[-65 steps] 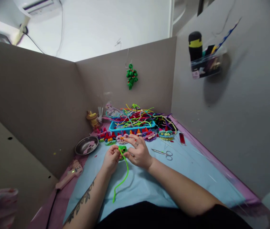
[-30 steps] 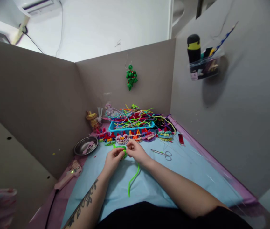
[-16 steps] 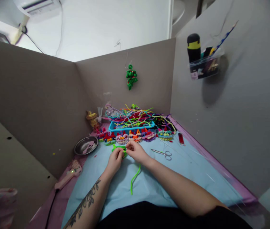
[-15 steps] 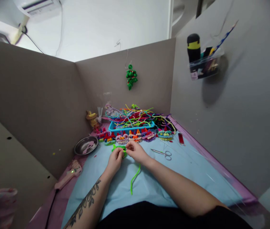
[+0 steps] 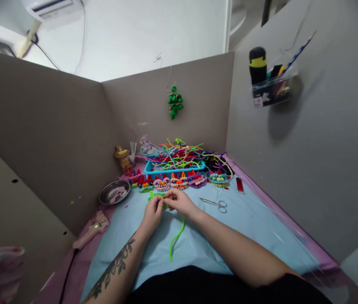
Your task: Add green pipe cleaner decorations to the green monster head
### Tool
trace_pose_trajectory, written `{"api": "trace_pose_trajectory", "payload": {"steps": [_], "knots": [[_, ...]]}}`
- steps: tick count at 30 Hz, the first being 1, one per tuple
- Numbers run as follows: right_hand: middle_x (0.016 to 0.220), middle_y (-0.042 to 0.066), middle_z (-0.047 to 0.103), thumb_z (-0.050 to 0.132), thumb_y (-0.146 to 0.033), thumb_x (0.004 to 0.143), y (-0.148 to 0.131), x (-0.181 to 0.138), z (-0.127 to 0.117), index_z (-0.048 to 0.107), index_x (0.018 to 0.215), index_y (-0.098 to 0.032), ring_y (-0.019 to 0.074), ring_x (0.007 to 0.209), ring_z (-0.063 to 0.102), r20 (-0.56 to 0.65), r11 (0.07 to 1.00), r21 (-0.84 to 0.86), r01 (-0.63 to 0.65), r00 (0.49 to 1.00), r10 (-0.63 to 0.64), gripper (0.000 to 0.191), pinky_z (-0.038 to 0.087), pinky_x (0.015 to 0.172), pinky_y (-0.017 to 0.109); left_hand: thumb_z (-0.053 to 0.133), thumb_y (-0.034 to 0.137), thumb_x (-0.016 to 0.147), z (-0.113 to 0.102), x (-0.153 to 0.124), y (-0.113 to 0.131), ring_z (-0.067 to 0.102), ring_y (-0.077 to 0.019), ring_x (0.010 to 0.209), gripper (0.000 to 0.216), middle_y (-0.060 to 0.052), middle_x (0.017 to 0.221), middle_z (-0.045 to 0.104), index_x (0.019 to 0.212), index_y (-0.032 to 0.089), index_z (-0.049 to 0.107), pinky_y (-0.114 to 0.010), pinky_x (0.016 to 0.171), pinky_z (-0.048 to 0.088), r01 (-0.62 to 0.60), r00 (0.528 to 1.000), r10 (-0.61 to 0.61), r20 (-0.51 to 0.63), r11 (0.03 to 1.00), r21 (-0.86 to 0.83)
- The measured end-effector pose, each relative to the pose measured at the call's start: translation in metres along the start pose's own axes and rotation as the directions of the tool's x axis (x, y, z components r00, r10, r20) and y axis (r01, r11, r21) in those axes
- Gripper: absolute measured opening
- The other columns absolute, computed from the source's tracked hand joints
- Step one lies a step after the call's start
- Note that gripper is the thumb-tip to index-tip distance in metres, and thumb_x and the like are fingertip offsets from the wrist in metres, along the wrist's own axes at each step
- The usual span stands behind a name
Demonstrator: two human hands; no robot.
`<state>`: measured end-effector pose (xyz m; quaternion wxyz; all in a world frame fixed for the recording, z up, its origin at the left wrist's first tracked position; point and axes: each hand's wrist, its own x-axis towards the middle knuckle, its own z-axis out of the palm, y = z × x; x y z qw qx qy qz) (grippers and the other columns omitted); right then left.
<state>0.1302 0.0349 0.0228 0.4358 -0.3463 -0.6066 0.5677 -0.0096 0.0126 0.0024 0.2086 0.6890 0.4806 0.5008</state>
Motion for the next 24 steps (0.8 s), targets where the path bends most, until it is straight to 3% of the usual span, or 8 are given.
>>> {"api": "trace_pose_trajectory", "payload": {"steps": [4,7,11,14,17,21,24], "knots": [[0.055,-0.002,0.054,0.058,-0.027,0.068,-0.002,-0.001,-0.004,0.058,0.072,-0.014,0.0087,0.047,0.049,-0.042,0.977,-0.21,0.042,0.998,-0.052,0.014,0.04,0.046,0.02,0.046,0.029,0.082,0.001,0.0,-0.003,0.047,-0.011,0.056,0.012,0.002,0.063,0.05,0.079,0.018,0.05,-0.022,0.054,0.037,0.093,0.996,-0.088,0.035,0.982,-0.167],[0.054,-0.003,0.051,0.054,-0.026,0.07,0.0,0.001,-0.008,0.055,0.068,-0.015,0.0088,0.047,0.048,-0.082,0.968,-0.243,0.059,0.993,-0.081,0.011,0.039,0.045,0.02,0.045,0.035,0.082,0.0,0.001,-0.002,0.05,-0.0112,0.055,0.02,0.002,0.065,0.052,0.092,0.018,0.048,-0.02,0.047,0.038,0.2,0.98,-0.188,0.067,0.923,-0.328],[0.053,-0.004,0.047,0.049,-0.027,0.074,0.006,0.005,-0.011,0.049,0.069,-0.017,0.0095,0.047,0.046,-0.129,0.961,-0.261,0.088,0.984,-0.125,0.011,0.038,0.046,0.021,0.048,0.041,0.08,-0.004,0.003,0.004,0.048,-0.0096,0.051,0.026,0.001,0.063,0.052,0.081,0.015,0.052,-0.019,0.043,0.036,0.251,0.967,-0.223,0.123,0.915,-0.317],[0.058,-0.003,0.05,0.047,-0.025,0.076,0.01,0.004,-0.012,0.05,0.069,-0.018,0.0108,0.054,0.046,-0.128,0.905,-0.391,0.167,0.964,-0.233,0.011,0.036,0.05,0.021,0.052,0.04,0.077,-0.006,0.002,0.006,0.041,-0.0072,0.045,0.026,0.002,0.056,0.05,0.07,0.015,0.052,-0.019,0.043,0.034,0.234,0.97,-0.207,0.127,0.938,-0.257],[0.063,-0.001,0.051,0.046,-0.023,0.077,0.01,0.002,-0.012,0.05,0.068,-0.018,0.0119,0.059,0.046,-0.106,0.836,-0.499,0.229,0.941,-0.321,0.011,0.034,0.054,0.022,0.052,0.037,0.077,-0.006,0.001,0.005,0.043,-0.0081,0.046,0.023,0.003,0.055,0.051,0.07,0.015,0.054,-0.02,0.046,0.035,0.199,0.979,-0.184,0.087,0.956,-0.214],[0.064,-0.001,0.052,0.045,-0.019,0.077,0.006,0.001,-0.011,0.05,0.067,-0.018,0.0125,0.061,0.046,-0.072,0.792,-0.562,0.238,0.94,-0.334,0.011,0.032,0.055,0.023,0.049,0.032,0.08,-0.005,0.0,0.001,0.048,-0.011,0.054,0.02,0.001,0.058,0.054,0.069,0.016,0.056,-0.022,0.054,0.038,0.093,0.995,-0.091,0.028,0.992,-0.08],[0.062,-0.001,0.052,0.046,-0.017,0.076,0.004,0.001,-0.013,0.05,0.065,-0.018,0.0125,0.059,0.046,-0.05,0.773,-0.59,0.233,0.945,-0.323,0.012,0.031,0.055,0.023,0.048,0.027,0.08,-0.007,-0.001,0.002,0.049,-0.0124,0.059,0.019,0.0,0.062,0.055,0.067,0.017,0.057,-0.023,0.058,0.037,-0.042,0.997,0.038,0.062,0.998,0.056]]}}
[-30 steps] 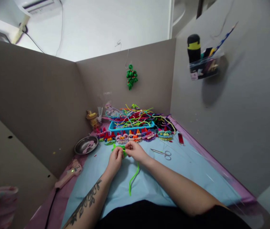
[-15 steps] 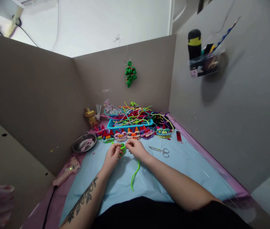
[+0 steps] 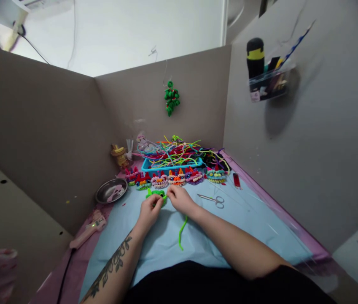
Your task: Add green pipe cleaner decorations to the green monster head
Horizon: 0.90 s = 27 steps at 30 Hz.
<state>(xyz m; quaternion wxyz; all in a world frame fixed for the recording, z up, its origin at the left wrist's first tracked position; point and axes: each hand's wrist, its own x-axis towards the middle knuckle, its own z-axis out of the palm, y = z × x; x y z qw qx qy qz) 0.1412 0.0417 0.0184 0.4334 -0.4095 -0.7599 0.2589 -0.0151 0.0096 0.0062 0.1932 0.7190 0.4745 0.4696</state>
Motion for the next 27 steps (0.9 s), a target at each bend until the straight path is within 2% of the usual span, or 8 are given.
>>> {"api": "trace_pose_trajectory", "payload": {"steps": [2,4,12,15,18,23,27], "knots": [[0.061,-0.001,0.053,0.047,-0.015,0.075,0.0,0.001,-0.002,0.05,0.064,-0.017,0.0124,0.059,0.046,0.023,1.0,-0.025,0.004,1.0,-0.003,0.012,0.03,0.055,0.023,0.049,0.025,0.079,-0.001,0.0,0.002,0.05,-0.013,0.061,0.016,-0.001,0.064,0.056,0.068,0.017,0.058,-0.024,0.06,0.037,-0.072,0.996,0.069,0.061,0.996,0.051],[0.06,-0.001,0.052,0.047,-0.016,0.075,0.001,0.001,-0.003,0.051,0.064,-0.017,0.0122,0.058,0.046,0.046,0.999,-0.032,0.004,0.999,-0.002,0.012,0.03,0.055,0.023,0.049,0.024,0.079,-0.002,0.0,0.003,0.05,-0.0131,0.061,0.016,-0.001,0.065,0.056,0.069,0.017,0.058,-0.024,0.06,0.037,-0.091,0.992,0.085,0.097,0.994,0.057],[0.064,-0.001,0.056,0.049,-0.02,0.074,0.004,0.005,-0.003,0.057,0.075,-0.016,0.0118,0.06,0.049,0.085,0.984,0.159,-0.075,0.994,0.062,0.009,0.038,0.057,0.023,0.048,0.029,0.079,-0.002,0.002,-0.001,0.044,-0.0114,0.057,0.02,0.001,0.059,0.05,0.065,0.016,0.052,-0.022,0.055,0.034,0.089,0.996,-0.088,0.018,0.992,-0.087],[0.061,-0.002,0.054,0.051,-0.021,0.073,0.003,0.004,-0.003,0.058,0.073,-0.016,0.0112,0.057,0.048,0.096,0.975,0.192,-0.108,0.991,0.091,0.009,0.038,0.055,0.022,0.049,0.03,0.078,-0.003,0.003,-0.002,0.042,-0.0107,0.055,0.02,0.002,0.056,0.047,0.063,0.016,0.051,-0.021,0.053,0.033,0.106,0.994,-0.107,-0.006,0.99,-0.093],[0.06,-0.002,0.053,0.052,-0.023,0.072,0.001,0.003,-0.001,0.056,0.067,-0.015,0.0108,0.056,0.047,0.066,0.979,0.177,-0.102,0.994,0.092,0.01,0.037,0.054,0.022,0.048,0.029,0.077,-0.001,0.002,0.0,0.041,-0.0105,0.054,0.021,0.003,0.056,0.046,0.061,0.016,0.05,-0.021,0.053,0.031,0.081,0.996,-0.082,-0.017,0.994,-0.07],[0.058,-0.002,0.049,0.05,-0.023,0.074,-0.004,0.001,0.005,0.051,0.062,-0.017,0.0115,0.057,0.045,-0.039,0.983,0.167,-0.076,0.996,0.084,0.014,0.035,0.054,0.022,0.046,0.028,0.08,0.002,0.0,0.002,0.04,-0.0109,0.054,0.022,0.003,0.055,0.043,0.061,0.017,0.047,-0.022,0.053,0.031,0.062,0.991,-0.063,-0.115,0.998,-0.01],[0.06,-0.001,0.051,0.049,-0.021,0.076,-0.007,-0.001,0.001,0.053,0.065,-0.017,0.0128,0.06,0.047,-0.061,0.997,0.083,-0.01,0.998,0.015,0.013,0.036,0.057,0.023,0.048,0.028,0.08,0.0,0.0,0.002,0.048,-0.0133,0.062,0.015,-0.001,0.066,0.054,0.073,0.017,0.057,-0.024,0.06,0.037,0.03,0.995,-0.031,-0.091,1.0,-0.007]]}}
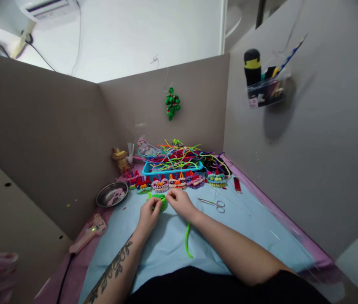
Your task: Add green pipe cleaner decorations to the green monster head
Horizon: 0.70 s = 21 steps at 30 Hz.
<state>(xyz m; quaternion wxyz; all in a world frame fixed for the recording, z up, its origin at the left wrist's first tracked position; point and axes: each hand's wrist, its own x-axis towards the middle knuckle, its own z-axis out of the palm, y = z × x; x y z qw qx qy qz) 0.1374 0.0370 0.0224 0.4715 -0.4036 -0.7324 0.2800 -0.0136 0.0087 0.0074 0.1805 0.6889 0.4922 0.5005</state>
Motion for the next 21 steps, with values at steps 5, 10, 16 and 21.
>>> {"api": "trace_pose_trajectory", "payload": {"steps": [5,10,16,21], "knots": [[0.071,0.002,0.058,0.049,-0.017,0.077,-0.0046,-0.0044,-0.0061,0.058,0.071,-0.018,0.015,0.068,0.051,0.077,0.979,-0.11,0.174,0.983,-0.166,0.011,0.038,0.064,0.026,0.052,0.03,0.079,-0.0015,-0.0004,-0.0003,0.053,-0.0153,0.07,0.017,-0.004,0.076,0.061,0.08,0.017,0.063,-0.026,0.066,0.041,-0.067,0.997,0.066,0.036,0.998,0.007],[0.073,0.003,0.062,0.05,-0.019,0.078,-0.0072,-0.0028,-0.0047,0.062,0.074,-0.018,0.0162,0.072,0.056,0.089,0.994,0.007,0.107,0.99,-0.107,0.012,0.041,0.066,0.027,0.057,0.031,0.076,-0.0027,0.0015,-0.0023,0.053,-0.0141,0.062,0.018,-0.002,0.066,0.062,0.068,0.016,0.064,-0.025,0.06,0.04,0.028,0.999,-0.026,0.044,0.998,-0.049],[0.075,0.003,0.065,0.053,-0.021,0.074,-0.0002,0.0021,-0.0028,0.063,0.079,-0.016,0.0163,0.07,0.058,0.132,0.995,0.076,-0.068,0.99,0.057,0.012,0.042,0.06,0.024,0.056,0.032,0.075,-0.0044,0.0037,-0.0009,0.052,-0.0134,0.059,0.021,-0.002,0.063,0.06,0.065,0.015,0.063,-0.023,0.056,0.04,0.107,0.994,-0.103,0.037,0.985,-0.133],[0.064,0.0,0.06,0.052,-0.02,0.074,0.0021,-0.0005,-0.0026,0.061,0.069,-0.016,0.0134,0.062,0.053,0.116,1.0,0.001,-0.008,0.993,0.008,0.011,0.039,0.055,0.022,0.055,0.029,0.076,-0.0033,0.0019,-0.0006,0.053,-0.0138,0.063,0.017,-0.003,0.07,0.061,0.074,0.015,0.064,-0.024,0.059,0.041,0.047,0.999,-0.047,-0.002,0.997,-0.068]]}}
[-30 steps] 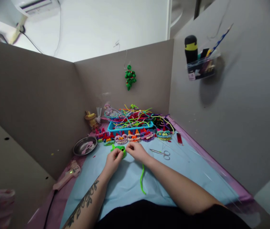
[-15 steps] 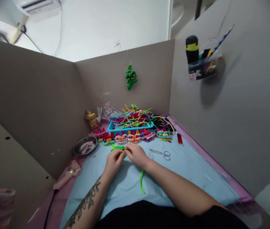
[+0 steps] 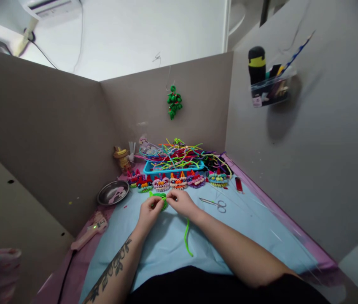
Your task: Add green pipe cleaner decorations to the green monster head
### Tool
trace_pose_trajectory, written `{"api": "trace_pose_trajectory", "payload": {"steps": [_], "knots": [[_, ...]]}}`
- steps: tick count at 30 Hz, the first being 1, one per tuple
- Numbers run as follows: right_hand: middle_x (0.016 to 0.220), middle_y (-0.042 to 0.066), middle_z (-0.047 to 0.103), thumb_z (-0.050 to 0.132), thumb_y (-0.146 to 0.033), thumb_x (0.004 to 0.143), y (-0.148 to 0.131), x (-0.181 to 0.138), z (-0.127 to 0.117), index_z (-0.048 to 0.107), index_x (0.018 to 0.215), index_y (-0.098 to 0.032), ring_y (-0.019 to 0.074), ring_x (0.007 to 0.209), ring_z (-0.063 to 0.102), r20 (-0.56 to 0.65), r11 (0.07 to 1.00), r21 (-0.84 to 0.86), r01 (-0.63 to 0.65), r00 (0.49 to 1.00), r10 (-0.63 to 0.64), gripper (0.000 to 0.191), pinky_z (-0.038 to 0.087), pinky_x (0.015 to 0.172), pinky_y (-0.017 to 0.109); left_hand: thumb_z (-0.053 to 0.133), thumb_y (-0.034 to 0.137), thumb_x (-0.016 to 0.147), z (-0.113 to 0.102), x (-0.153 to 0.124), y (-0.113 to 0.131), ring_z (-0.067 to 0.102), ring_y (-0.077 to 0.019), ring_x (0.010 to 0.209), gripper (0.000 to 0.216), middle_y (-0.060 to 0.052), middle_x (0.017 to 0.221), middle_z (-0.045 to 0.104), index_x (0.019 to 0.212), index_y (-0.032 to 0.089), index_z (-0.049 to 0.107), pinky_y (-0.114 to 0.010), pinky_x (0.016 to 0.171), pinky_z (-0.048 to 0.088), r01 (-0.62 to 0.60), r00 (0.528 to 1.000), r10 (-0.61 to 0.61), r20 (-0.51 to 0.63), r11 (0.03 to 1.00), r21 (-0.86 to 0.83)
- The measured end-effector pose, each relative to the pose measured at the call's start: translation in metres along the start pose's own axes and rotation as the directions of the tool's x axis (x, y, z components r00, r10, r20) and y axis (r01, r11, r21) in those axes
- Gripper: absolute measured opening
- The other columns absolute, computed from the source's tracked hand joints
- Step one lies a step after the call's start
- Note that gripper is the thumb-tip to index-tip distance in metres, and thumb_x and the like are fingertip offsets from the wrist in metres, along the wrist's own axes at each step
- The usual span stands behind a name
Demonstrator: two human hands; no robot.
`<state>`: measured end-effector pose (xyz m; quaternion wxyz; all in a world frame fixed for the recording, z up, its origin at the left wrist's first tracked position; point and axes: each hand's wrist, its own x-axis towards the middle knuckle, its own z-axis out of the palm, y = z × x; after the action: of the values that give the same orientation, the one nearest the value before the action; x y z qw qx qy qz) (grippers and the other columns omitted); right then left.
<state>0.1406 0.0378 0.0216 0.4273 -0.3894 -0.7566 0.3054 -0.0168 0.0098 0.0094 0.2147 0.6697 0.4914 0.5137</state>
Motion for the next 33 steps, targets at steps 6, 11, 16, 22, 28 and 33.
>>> {"api": "trace_pose_trajectory", "payload": {"steps": [6,11,16,22,28,33], "knots": [[0.066,0.001,0.059,0.051,-0.015,0.074,-0.003,-0.002,0.002,0.06,0.068,-0.016,0.0128,0.064,0.053,-0.017,0.988,-0.11,0.107,0.994,-0.11,0.011,0.037,0.058,0.022,0.053,0.025,0.078,-0.002,-0.002,0.0,0.054,-0.0159,0.072,0.013,-0.004,0.074,0.062,0.074,0.017,0.063,-0.027,0.067,0.04,-0.129,0.992,0.128,0.015,0.981,0.147],[0.065,0.0,0.056,0.05,-0.012,0.073,-0.003,-0.002,0.003,0.056,0.065,-0.016,0.0121,0.063,0.05,-0.055,0.979,-0.145,0.142,0.987,-0.151,0.011,0.036,0.058,0.022,0.051,0.024,0.078,0.0,-0.001,-0.003,0.052,-0.0143,0.068,0.014,-0.003,0.07,0.059,0.071,0.016,0.061,-0.025,0.064,0.039,-0.063,0.998,0.063,-0.004,0.994,0.092],[0.061,-0.002,0.052,0.051,-0.014,0.072,-0.004,-0.003,0.007,0.053,0.062,-0.016,0.0111,0.059,0.047,-0.052,0.994,-0.071,0.079,0.995,-0.083,0.01,0.034,0.054,0.021,0.056,0.028,0.074,0.003,0.001,-0.001,0.047,-0.0113,0.057,0.015,0.0,0.061,0.054,0.07,0.014,0.059,-0.022,0.054,0.036,0.128,0.99,-0.138,-0.041,0.976,-0.178],[0.058,-0.004,0.048,0.052,-0.019,0.071,-0.006,-0.003,0.016,0.051,0.061,-0.016,0.0102,0.057,0.044,-0.004,0.991,0.127,-0.039,0.999,0.04,0.01,0.034,0.055,0.021,0.065,0.032,0.065,0.006,0.004,-0.002,0.042,-0.0081,0.052,0.021,0.003,0.056,0.051,0.07,0.012,0.059,-0.02,0.052,0.031,0.262,0.957,-0.29,0.014,0.844,-0.468],[0.055,-0.005,0.043,0.057,-0.029,0.069,-0.002,-0.001,0.028,0.047,0.061,-0.016,0.0084,0.051,0.038,0.079,0.905,0.381,-0.191,0.981,0.175,0.018,0.031,0.05,0.021,0.07,0.03,0.06,0.007,0.005,-0.002,0.037,-0.0061,0.048,0.021,0.004,0.054,0.049,0.067,0.012,0.06,-0.019,0.049,0.027,0.323,0.926,-0.374,0.049,0.718,-0.616],[0.056,-0.005,0.043,0.058,-0.034,0.071,0.002,-0.001,0.032,0.047,0.061,-0.016,0.0085,0.053,0.04,0.084,0.898,0.405,-0.173,0.985,0.152,0.024,0.032,0.052,0.021,0.07,0.031,0.059,0.006,0.006,-0.001,0.044,-0.01,0.057,0.021,0.001,0.06,0.051,0.062,0.014,0.058,-0.022,0.055,0.033,0.295,0.946,-0.312,0.09,0.71,-0.639]]}}
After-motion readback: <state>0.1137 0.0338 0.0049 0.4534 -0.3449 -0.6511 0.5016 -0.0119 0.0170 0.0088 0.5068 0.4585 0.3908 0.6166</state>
